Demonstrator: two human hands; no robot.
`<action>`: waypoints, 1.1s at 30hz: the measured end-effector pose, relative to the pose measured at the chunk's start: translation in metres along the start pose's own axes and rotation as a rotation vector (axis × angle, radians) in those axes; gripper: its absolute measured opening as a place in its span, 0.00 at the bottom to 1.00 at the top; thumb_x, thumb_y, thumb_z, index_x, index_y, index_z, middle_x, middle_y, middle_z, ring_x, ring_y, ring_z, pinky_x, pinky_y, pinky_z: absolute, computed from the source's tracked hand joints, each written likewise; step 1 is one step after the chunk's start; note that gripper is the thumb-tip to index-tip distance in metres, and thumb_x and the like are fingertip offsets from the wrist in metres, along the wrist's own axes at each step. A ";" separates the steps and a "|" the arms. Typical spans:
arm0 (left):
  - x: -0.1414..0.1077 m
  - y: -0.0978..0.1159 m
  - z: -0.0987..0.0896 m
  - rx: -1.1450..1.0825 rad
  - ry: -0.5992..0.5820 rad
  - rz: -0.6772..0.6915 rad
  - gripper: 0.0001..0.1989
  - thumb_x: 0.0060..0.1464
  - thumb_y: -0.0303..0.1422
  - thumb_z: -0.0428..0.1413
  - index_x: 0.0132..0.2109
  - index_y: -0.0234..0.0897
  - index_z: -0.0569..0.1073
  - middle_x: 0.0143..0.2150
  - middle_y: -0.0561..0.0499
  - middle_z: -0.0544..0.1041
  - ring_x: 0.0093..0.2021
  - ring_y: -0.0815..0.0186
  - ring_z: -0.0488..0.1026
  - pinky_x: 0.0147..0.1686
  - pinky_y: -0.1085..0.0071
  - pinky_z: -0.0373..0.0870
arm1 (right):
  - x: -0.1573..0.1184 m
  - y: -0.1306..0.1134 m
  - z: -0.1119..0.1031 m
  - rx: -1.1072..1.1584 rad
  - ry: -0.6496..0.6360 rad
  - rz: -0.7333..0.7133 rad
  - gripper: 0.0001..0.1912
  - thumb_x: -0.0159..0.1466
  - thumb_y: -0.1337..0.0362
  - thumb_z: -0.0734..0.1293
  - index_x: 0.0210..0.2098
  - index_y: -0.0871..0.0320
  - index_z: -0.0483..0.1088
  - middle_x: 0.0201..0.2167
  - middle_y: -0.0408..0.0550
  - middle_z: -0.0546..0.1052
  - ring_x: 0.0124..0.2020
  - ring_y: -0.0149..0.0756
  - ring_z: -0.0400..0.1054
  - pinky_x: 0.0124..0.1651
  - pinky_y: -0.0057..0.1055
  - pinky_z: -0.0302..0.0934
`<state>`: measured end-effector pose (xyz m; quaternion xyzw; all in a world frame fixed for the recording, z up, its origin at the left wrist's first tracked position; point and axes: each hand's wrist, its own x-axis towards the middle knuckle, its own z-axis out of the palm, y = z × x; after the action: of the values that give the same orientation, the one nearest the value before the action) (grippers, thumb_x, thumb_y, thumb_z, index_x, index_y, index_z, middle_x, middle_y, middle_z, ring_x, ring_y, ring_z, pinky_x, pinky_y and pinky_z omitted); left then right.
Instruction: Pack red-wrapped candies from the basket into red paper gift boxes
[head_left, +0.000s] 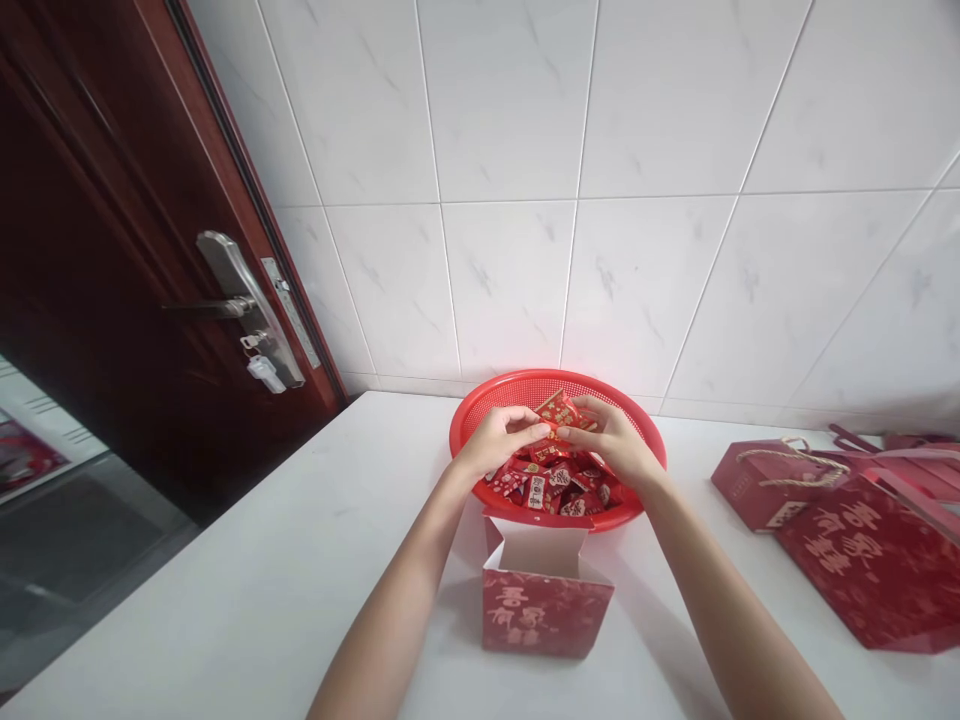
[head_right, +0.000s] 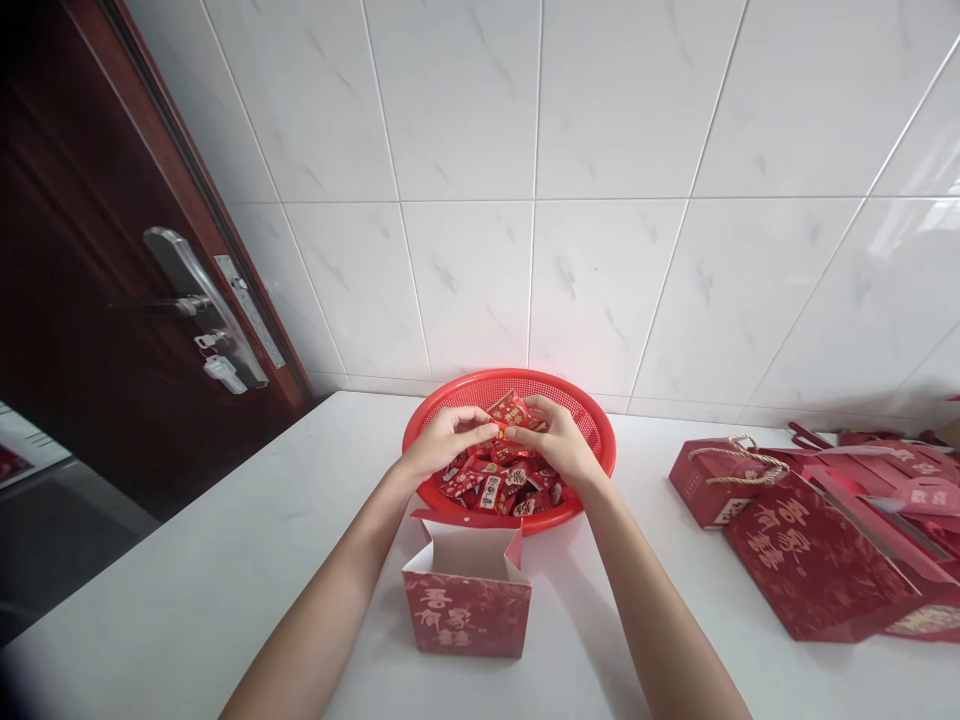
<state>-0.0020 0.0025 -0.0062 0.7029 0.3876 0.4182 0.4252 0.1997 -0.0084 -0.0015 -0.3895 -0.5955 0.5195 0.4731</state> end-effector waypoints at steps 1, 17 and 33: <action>0.000 0.000 0.000 0.004 -0.004 0.003 0.21 0.51 0.51 0.64 0.33 0.35 0.77 0.31 0.52 0.76 0.33 0.65 0.72 0.35 0.70 0.67 | 0.000 0.000 0.000 -0.004 -0.003 -0.003 0.24 0.51 0.56 0.79 0.44 0.56 0.72 0.36 0.45 0.80 0.35 0.38 0.76 0.40 0.34 0.73; -0.002 -0.001 0.000 0.034 -0.015 -0.026 0.20 0.51 0.50 0.64 0.31 0.37 0.75 0.31 0.52 0.76 0.34 0.64 0.72 0.36 0.69 0.67 | -0.002 -0.002 0.001 0.020 -0.050 0.069 0.26 0.50 0.61 0.80 0.45 0.56 0.70 0.37 0.43 0.80 0.32 0.36 0.77 0.37 0.34 0.75; 0.002 -0.010 0.000 0.112 0.051 -0.097 0.17 0.59 0.47 0.56 0.37 0.36 0.78 0.37 0.47 0.82 0.42 0.58 0.77 0.45 0.66 0.71 | 0.003 0.008 -0.004 0.030 0.036 0.039 0.26 0.48 0.64 0.81 0.44 0.55 0.71 0.27 0.41 0.80 0.29 0.41 0.77 0.34 0.37 0.73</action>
<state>-0.0035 0.0080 -0.0147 0.6950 0.4547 0.3926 0.3950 0.2026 -0.0033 -0.0084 -0.4032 -0.5714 0.5303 0.4794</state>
